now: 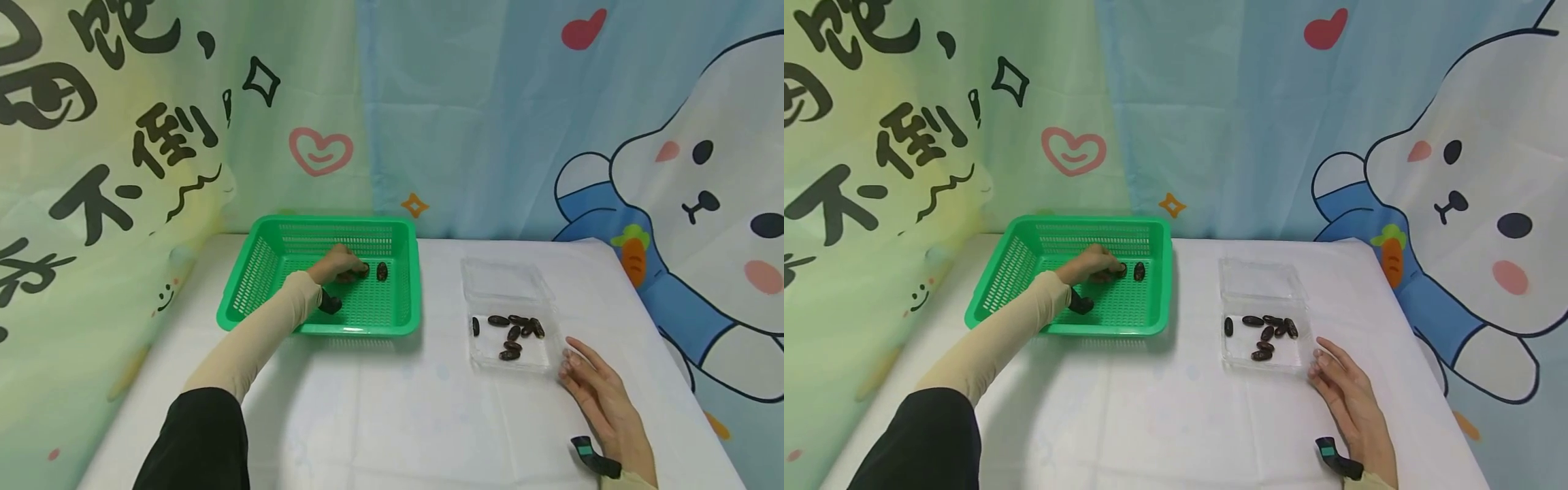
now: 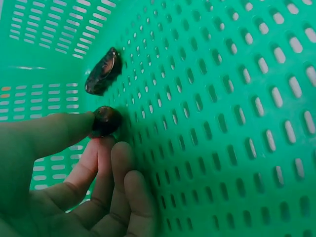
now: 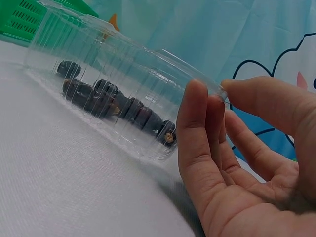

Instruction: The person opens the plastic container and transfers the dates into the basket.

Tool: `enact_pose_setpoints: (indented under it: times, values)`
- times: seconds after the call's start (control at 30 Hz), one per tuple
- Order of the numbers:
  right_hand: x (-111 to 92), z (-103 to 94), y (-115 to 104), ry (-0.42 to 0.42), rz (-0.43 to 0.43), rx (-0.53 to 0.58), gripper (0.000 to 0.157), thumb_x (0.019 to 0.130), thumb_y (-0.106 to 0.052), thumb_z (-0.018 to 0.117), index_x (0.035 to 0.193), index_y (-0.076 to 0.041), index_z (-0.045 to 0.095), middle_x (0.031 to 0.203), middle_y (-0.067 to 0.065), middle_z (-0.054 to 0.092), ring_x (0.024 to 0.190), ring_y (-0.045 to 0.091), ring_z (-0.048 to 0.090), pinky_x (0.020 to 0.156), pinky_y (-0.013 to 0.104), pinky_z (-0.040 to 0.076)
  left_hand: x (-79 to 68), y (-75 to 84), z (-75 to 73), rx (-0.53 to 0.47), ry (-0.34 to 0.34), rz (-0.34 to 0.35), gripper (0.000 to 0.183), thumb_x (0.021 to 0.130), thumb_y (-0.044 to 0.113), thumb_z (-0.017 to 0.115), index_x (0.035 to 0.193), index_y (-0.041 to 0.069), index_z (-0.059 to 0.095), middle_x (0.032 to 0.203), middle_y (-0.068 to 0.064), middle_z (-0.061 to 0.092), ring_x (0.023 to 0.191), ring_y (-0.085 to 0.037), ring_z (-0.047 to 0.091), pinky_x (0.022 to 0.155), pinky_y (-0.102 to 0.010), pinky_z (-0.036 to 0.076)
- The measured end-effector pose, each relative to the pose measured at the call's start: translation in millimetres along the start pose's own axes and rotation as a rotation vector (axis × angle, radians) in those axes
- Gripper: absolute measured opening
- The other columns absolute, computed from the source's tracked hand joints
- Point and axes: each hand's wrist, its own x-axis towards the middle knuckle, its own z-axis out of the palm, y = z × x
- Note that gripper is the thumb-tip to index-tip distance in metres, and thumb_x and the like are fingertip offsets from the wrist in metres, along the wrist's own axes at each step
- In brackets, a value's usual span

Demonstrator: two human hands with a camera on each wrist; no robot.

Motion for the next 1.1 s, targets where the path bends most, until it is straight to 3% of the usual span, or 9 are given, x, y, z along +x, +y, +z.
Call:
enact_pose_setpoints:
  times: [0.07, 0.2, 0.43, 0.63, 0.87, 1.1]
  values:
    - [1.7, 0.7, -0.3, 0.001, -0.001, -0.009, 0.041, 0.107, -0.002, 0.053, 0.138, -0.027, 0.064, 0.114, -0.006, 0.067, 0.097, 0.007, 0.067, 0.091, 0.022, 0.06, 1.1, 0.6, 0.5, 0.023, 0.022, -0.001, 0.026, 0.099, 0.015, 0.07, 0.077, 0.006, 0.062, 0.084, -0.006, 0.066, 0.072, -0.02, 0.063, 0.073, -0.036, 0.056]
    - [2.9, 1.9, -2.0, 0.001, -0.003, -0.018, 0.041, 0.107, -0.002, 0.054, 0.138, -0.027, 0.064, 0.113, -0.006, 0.068, 0.096, 0.007, 0.068, 0.09, 0.023, 0.06, 1.9, 0.7, 2.6, 0.064, 0.016, 0.009, 0.022, 0.099, 0.018, 0.071, 0.089, -0.001, 0.072, 0.084, -0.007, 0.068, 0.068, -0.02, 0.06, 0.069, -0.036, 0.054]
    - [4.3, 2.6, -2.5, -0.023, -0.02, -0.025, 0.041, 0.107, 0.0, 0.052, 0.137, -0.025, 0.065, 0.112, -0.005, 0.069, 0.096, 0.008, 0.068, 0.09, 0.023, 0.06, 0.3, -0.2, 1.9, 0.072, 0.013, 0.01, 0.037, 0.099, 0.02, 0.072, 0.068, 0.014, 0.053, 0.074, -0.003, 0.063, 0.068, -0.021, 0.059, 0.07, -0.038, 0.054]
    - [4.5, 0.1, -0.9, -0.014, 0.007, 0.007, 0.04, 0.107, 0.0, 0.052, 0.135, -0.026, 0.066, 0.111, -0.004, 0.068, 0.095, 0.009, 0.067, 0.089, 0.023, 0.06, 1.3, -3.2, 0.8, 0.05, -0.018, 0.013, 0.025, 0.1, 0.019, 0.071, 0.08, 0.006, 0.066, 0.069, -0.001, 0.06, 0.064, -0.019, 0.056, 0.067, -0.036, 0.052]
    - [3.1, 0.7, -2.0, -0.002, -0.003, -0.012, 0.041, 0.107, -0.001, 0.053, 0.136, -0.027, 0.065, 0.112, -0.006, 0.069, 0.096, 0.008, 0.067, 0.09, 0.022, 0.06, 2.7, -1.9, 1.0, 0.021, -0.028, 0.017, 0.05, 0.103, 0.018, 0.066, 0.062, 0.02, 0.038, 0.066, 0.0, 0.048, 0.06, -0.017, 0.046, 0.064, -0.035, 0.045]
    - [2.1, 1.5, -1.7, 0.026, 0.013, -0.024, 0.041, 0.107, -0.002, 0.055, 0.136, -0.029, 0.065, 0.112, -0.007, 0.068, 0.096, 0.007, 0.067, 0.09, 0.022, 0.06, 0.8, -0.4, 0.0, 0.013, -0.028, 0.024, 0.05, 0.103, 0.017, 0.065, 0.062, 0.019, 0.036, 0.066, 0.0, 0.047, 0.063, -0.02, 0.05, 0.066, -0.037, 0.045]
